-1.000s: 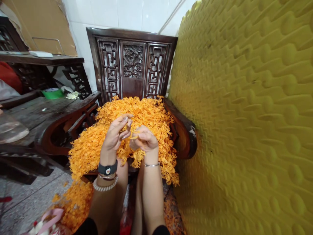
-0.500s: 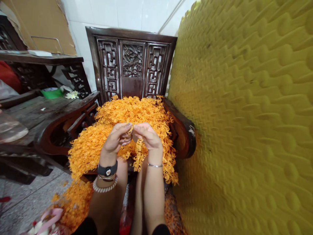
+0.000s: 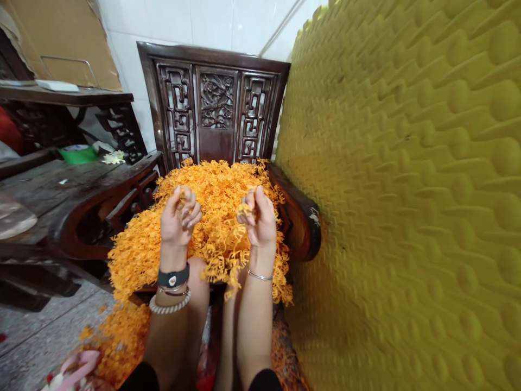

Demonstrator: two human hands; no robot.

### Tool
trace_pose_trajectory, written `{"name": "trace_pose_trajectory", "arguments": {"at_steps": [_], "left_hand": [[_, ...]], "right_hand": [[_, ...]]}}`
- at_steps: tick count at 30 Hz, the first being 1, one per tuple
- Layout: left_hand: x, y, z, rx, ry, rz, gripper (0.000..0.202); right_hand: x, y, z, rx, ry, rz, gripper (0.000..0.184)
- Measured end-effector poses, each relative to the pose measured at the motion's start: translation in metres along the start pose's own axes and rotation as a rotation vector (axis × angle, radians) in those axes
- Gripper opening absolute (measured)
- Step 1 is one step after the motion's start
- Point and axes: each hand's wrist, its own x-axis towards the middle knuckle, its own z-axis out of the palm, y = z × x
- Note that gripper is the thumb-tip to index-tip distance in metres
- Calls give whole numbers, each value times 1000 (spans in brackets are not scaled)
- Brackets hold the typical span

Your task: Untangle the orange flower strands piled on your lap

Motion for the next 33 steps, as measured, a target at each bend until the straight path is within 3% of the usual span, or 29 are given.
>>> {"name": "trace_pose_trajectory", "arguments": {"at_steps": [6, 12, 15, 17, 22, 26, 30, 33], "left_hand": [[-5, -13, 18, 363, -51, -31, 12], [-10, -19, 23, 754, -129, 198, 28], [-10, -20, 24, 887, -150, 217, 28], [-9, -26, 26, 770, -87, 187, 38], [-5, -45, 41, 114, 124, 58, 42], [-5, -41, 42, -217, 166, -40, 41], [-3, -27, 24, -400, 175, 36, 35], [-1, -20, 17, -344, 116, 24, 27]], "right_hand": [[0, 11, 10, -135, -22, 32, 34], [2, 17, 15, -129, -70, 139, 29], [3, 15, 14, -75, -44, 116, 29], [3, 13, 15, -16, -56, 113, 30], [0, 12, 27, 192, 1, 33, 35], [2, 16, 28, 315, 26, -39, 36], [8, 19, 19, 507, 87, -168, 35], [10, 23, 23, 477, 32, -67, 33]]}}
